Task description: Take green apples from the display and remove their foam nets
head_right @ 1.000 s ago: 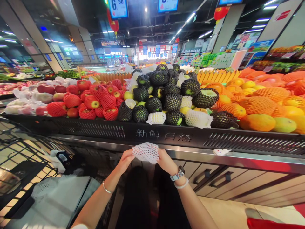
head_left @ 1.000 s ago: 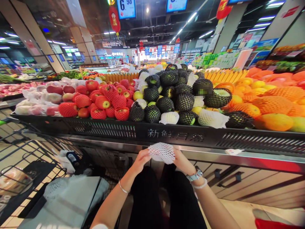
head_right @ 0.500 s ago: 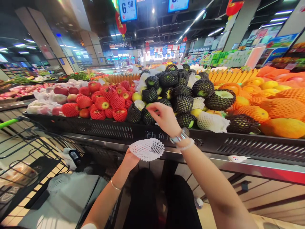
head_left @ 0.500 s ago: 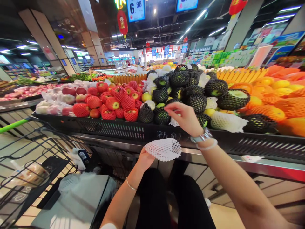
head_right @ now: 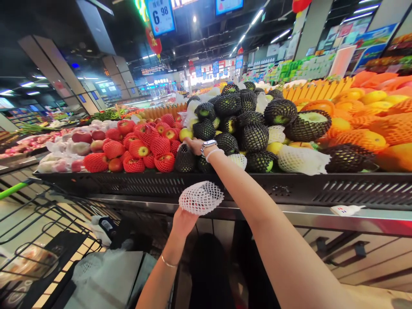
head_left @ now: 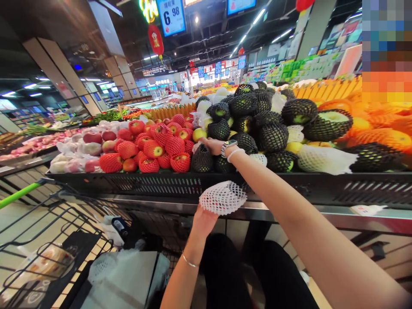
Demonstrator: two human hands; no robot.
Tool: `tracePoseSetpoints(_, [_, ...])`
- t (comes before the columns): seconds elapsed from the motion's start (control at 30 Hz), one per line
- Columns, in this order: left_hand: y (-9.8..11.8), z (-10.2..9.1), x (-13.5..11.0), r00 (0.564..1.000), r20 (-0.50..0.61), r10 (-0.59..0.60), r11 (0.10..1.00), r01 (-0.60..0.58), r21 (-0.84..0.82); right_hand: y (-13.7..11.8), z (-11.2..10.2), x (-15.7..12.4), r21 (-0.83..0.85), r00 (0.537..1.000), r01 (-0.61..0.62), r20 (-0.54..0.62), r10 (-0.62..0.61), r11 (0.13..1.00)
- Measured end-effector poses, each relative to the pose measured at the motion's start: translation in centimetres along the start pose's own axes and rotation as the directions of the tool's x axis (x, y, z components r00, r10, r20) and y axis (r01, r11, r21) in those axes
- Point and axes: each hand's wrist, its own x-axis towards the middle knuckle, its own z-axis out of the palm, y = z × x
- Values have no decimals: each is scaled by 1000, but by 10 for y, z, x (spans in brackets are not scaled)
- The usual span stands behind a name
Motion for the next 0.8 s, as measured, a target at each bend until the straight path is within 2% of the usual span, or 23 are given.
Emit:
tracePoseSetpoints(0.17, [-2, 3, 1, 999, 37, -25, 999, 26, -27, 7, 2, 3, -6, 998, 59, 35, -58, 998])
tracePoseSetpoints(0.43, [3, 17, 0, 998, 35, -61, 995, 63, -71, 8, 3, 3, -21, 996, 77, 47, -76, 997])
tracePoseSetpoints(0.53, [1, 16, -1, 996, 42, -75, 993, 79, -91, 2, 0, 1, -31, 996, 64, 64, -62, 997])
tracePoseSetpoints(0.8, [0, 7, 1, 998, 42, -50, 995, 53, -90, 2, -3, -3, -16, 999, 50, 7, -50, 999])
